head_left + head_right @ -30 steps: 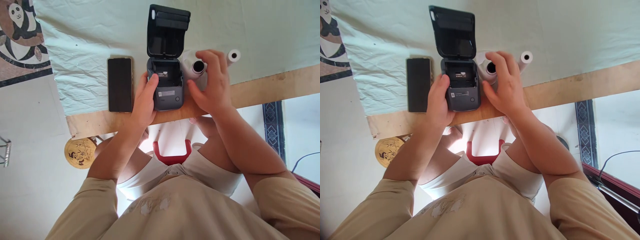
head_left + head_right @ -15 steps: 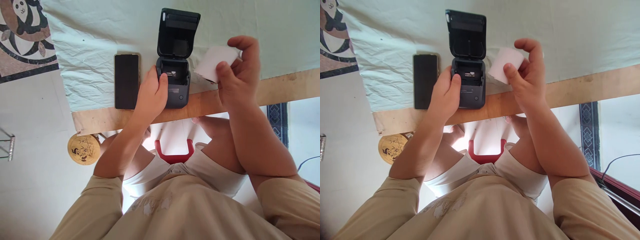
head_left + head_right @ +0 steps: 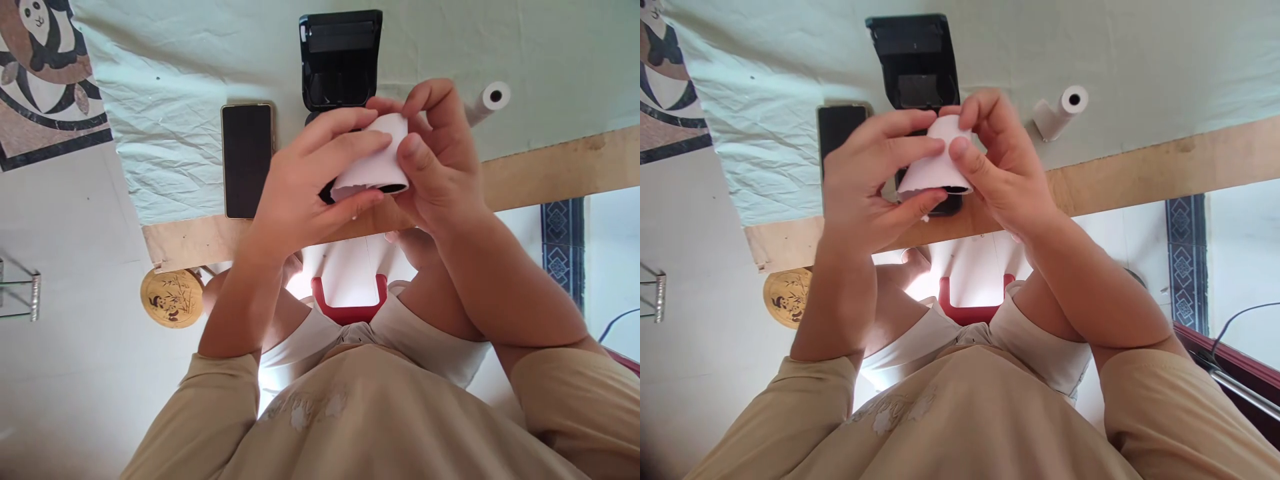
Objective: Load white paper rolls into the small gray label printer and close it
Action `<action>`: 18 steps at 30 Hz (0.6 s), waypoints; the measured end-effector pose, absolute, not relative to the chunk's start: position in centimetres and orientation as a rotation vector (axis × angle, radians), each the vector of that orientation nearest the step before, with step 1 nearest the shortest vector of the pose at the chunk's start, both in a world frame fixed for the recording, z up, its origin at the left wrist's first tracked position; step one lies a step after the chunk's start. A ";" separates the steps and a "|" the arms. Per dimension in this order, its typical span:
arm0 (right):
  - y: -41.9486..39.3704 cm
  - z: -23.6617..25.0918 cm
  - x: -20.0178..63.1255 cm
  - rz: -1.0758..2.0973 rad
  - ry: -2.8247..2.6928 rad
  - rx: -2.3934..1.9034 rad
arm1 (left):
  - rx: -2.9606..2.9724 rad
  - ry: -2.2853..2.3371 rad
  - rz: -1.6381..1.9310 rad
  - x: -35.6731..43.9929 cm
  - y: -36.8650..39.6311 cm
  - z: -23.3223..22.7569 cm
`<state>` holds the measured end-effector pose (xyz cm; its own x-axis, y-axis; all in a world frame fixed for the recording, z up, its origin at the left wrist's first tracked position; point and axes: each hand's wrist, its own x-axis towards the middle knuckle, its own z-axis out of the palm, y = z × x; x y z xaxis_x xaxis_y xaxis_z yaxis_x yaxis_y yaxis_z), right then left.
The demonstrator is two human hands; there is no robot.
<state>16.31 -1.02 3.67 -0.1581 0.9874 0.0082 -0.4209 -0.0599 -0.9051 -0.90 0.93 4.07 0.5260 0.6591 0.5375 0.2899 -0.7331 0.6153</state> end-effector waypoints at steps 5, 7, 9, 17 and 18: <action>-1.0 3.1 16.3 1.591 -1.082 -0.772 | 2.075 0.933 1.145 -1.0 1.1 2.9; -1.0 3.1 16.4 1.581 -1.099 -0.776 | 2.114 0.841 1.165 -1.1 1.3 2.5; -1.1 3.1 16.6 1.583 -1.088 -0.800 | 2.126 0.807 1.139 -1.3 1.6 2.3; -0.9 2.6 17.7 1.715 -1.048 -0.911 | 2.284 0.903 1.125 -1.9 1.8 3.4; -0.9 2.6 17.7 1.709 -1.050 -0.921 | 2.290 0.908 1.139 -2.0 1.8 3.5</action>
<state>17.70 -0.86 2.60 -0.3166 0.9392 -0.1329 -0.3063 -0.2338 -0.9228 -2.01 1.84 3.49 0.4496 0.7134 0.5375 0.3654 -0.6960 0.6181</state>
